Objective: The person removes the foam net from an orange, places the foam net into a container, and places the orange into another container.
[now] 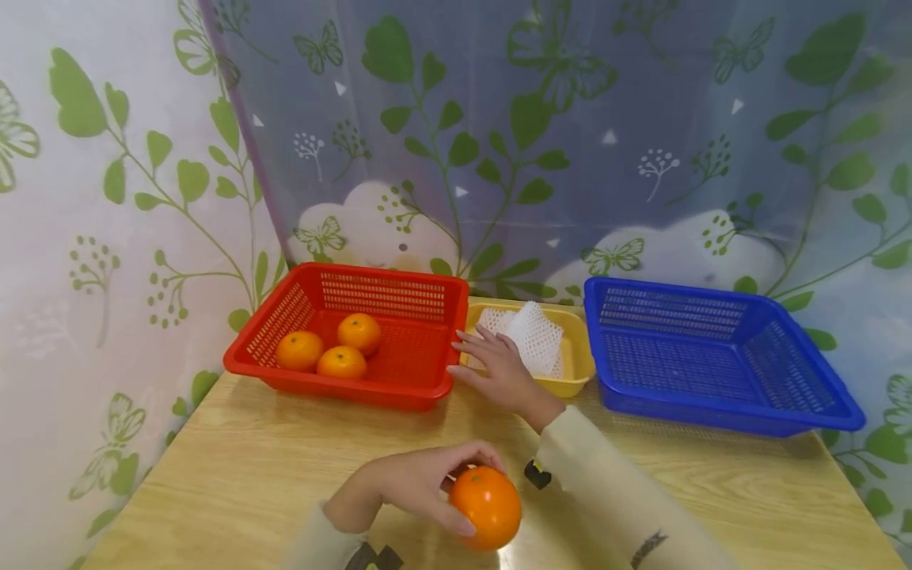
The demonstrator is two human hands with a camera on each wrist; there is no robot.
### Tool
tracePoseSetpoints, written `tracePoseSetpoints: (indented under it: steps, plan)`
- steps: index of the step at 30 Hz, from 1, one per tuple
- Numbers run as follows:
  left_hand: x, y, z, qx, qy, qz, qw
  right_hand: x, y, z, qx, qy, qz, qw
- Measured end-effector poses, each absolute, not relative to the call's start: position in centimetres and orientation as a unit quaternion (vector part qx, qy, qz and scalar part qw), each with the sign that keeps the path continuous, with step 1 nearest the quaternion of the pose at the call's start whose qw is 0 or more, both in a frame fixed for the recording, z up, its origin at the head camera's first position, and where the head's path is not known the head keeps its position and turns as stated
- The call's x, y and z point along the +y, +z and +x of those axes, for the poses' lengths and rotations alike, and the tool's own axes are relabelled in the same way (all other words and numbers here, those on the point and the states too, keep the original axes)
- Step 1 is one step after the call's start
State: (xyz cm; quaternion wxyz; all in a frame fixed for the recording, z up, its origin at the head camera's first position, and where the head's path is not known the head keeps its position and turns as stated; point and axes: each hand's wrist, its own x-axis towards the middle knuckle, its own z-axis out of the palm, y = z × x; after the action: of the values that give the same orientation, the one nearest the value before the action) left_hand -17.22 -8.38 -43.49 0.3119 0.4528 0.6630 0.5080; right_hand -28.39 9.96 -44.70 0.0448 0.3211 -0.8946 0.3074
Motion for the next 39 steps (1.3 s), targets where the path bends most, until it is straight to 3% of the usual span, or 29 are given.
tracePoseSetpoints:
  steps: [5,13,26,29,32,35,39]
  plan:
    - [-10.1,-41.8,-17.8,0.569,0.614,0.469,0.28,9.5,-44.6,-28.1,-0.907,0.28,0.311,0.052]
    - [-11.8,-40.7,-19.9,0.434,0.769,0.404,0.239,9.5,-44.7,-28.0,-0.916,0.258,0.303,0.052]
    - [-14.6,-41.4,-24.7,0.297,0.915,0.237,0.136,8.6,-43.7,-27.6,-0.931,0.216,0.291,0.044]
    - [-14.5,-41.3,-25.6,0.337,0.922,0.17,0.081,8.5,-43.3,-27.5,-0.936,0.198,0.289,0.041]
    - [-14.4,-41.3,-26.7,0.518,0.85,0.096,-0.015,8.5,-43.0,-27.5,-0.939,0.189,0.285,0.031]
    - [-14.5,-41.5,-27.7,0.75,0.652,0.044,-0.097,8.5,-42.8,-27.6,-0.944,0.181,0.277,0.022]
    - [-14.5,-42.1,-28.4,0.891,0.429,0.027,-0.145,8.5,-42.5,-27.5,-0.949,0.168,0.266,0.013]
